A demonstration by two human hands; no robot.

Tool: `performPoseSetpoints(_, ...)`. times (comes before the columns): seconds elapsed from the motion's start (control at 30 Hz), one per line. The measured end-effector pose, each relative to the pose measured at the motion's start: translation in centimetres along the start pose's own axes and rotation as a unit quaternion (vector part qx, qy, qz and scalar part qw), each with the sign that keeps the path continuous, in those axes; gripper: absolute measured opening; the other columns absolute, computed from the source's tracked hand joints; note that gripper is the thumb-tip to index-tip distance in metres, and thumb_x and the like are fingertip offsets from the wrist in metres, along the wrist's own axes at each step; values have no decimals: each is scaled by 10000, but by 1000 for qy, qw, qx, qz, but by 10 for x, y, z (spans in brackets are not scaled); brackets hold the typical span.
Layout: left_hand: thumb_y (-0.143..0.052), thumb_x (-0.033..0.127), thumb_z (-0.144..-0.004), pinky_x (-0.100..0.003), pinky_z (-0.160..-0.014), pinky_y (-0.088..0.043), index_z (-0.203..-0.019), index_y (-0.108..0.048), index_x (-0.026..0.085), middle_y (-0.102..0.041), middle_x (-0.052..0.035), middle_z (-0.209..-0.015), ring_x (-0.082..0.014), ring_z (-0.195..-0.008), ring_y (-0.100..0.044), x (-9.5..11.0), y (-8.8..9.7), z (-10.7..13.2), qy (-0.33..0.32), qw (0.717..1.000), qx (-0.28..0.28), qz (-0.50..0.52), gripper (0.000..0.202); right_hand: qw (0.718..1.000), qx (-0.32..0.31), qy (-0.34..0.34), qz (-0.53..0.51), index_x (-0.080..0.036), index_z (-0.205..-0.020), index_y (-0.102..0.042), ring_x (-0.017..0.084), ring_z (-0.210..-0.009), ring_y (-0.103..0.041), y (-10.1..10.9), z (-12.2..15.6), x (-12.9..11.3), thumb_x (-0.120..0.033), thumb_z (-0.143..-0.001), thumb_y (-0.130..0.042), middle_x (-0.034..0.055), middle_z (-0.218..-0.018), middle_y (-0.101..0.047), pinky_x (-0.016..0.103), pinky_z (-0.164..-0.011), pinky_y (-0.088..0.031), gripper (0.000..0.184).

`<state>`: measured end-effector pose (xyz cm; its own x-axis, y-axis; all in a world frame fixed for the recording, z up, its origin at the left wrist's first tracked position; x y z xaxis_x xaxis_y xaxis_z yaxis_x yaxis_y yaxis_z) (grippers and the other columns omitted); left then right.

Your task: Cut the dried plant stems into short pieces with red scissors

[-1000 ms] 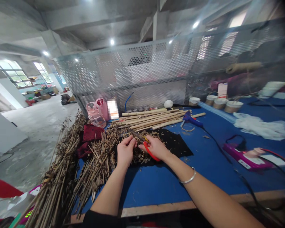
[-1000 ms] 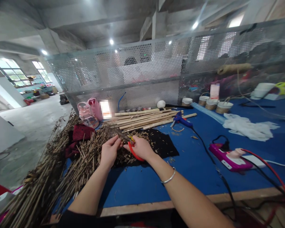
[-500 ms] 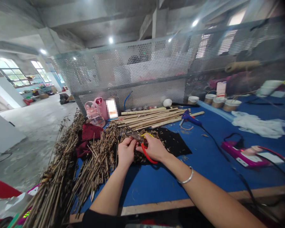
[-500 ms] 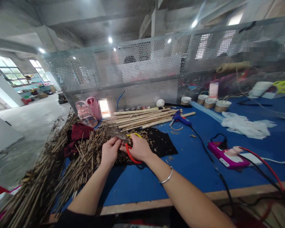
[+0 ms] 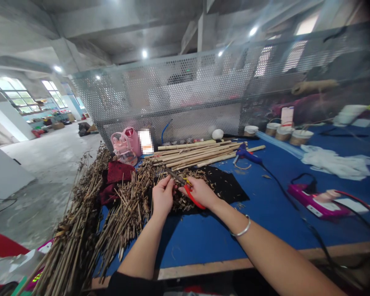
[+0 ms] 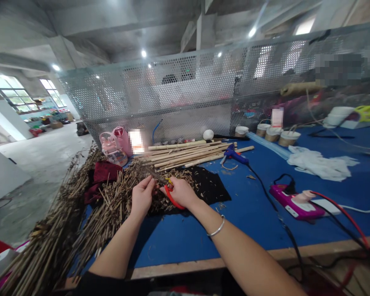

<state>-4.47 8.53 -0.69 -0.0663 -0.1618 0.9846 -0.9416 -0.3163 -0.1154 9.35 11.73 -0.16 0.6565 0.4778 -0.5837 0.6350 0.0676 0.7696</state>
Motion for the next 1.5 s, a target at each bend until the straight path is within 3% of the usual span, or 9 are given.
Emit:
performPoseSetpoints(0.1, -643, 344, -677, -166, -428, -407, -945, -663, 120, -632, -39, -716, -104, -579, -563, -2, 0, -1, 33, 999, 3, 26, 350, 1000, -2, -7, 14, -210, -672, -423, 110, -526, -470, 1, 0, 0, -492, -748, -528, -22, -605, -535, 211, -503, -286, 311)
performPoseSetpoints(0.23, -687, 300, -628, -174, -519, -450, -836, -665, 100, -630, -28, -663, -87, -573, -571, -4, 0, -2, 59, 996, 14, 70, 289, 999, 13, -8, 42, -208, -787, -459, 128, -619, -513, 8, 1, -3, -489, -683, -602, -8, -712, -559, 217, -549, -312, 331)
performPoseSetpoints(0.5, -711, 314, -592, -180, -539, -444, -766, -652, 93, -627, -24, -654, -75, -552, -559, -2, -12, 4, 80, 989, -34, 118, 287, 995, 55, 48, 72, -188, -820, -464, 153, -696, -499, 12, 3, -12, -499, -590, -679, 24, -802, -537, 251, -610, -336, 443)
performPoseSetpoints(0.77, -705, 332, -594, -199, -551, -457, -730, -664, 117, -622, 2, -612, -89, -550, -558, -5, -7, 1, 62, 991, -15, 116, 257, 998, 29, -10, 56, -205, -777, -472, 111, -552, -478, 7, 4, -5, -518, -687, -593, -9, -692, -562, 216, -510, -259, 347)
performPoseSetpoints(1.1, -698, 299, -627, -229, -599, -482, -924, -685, 142, -673, -53, -779, -97, -586, -570, -10, 2, -4, 6, 999, 32, 41, 337, 999, 8, -39, 14, -202, -694, -469, 103, -505, -466, 1, -1, 7, -483, -734, -553, -7, -615, -568, 207, -483, -268, 296)
performPoseSetpoints(1.27, -696, 293, -626, -218, -584, -478, -909, -673, 129, -648, -28, -708, -77, -561, -557, -10, 5, -6, 51, 994, 47, 88, 328, 1000, -2, -23, 20, -206, -673, -448, 105, -512, -469, -2, -1, 7, -513, -740, -533, -13, -617, -558, 209, -491, -288, 326)
performPoseSetpoints(1.5, -742, 270, -546, -190, -569, -468, -744, -621, 112, -610, 7, -641, -66, -556, -565, -6, -2, 0, 81, 985, 28, 148, 281, 999, 22, 18, 35, -202, -812, -457, 129, -647, -514, 4, 2, -5, -511, -627, -652, 3, -773, -565, 222, -563, -330, 410)
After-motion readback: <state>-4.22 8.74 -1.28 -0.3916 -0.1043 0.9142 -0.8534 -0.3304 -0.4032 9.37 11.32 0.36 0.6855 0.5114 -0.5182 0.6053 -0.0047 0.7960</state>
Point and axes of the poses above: each hand's wrist, its own z-axis away from the middle knuckle, its own y-axis out of the back of the hand, x = y × z, the point moved 6 cm from there along -z, towards the middle knuckle
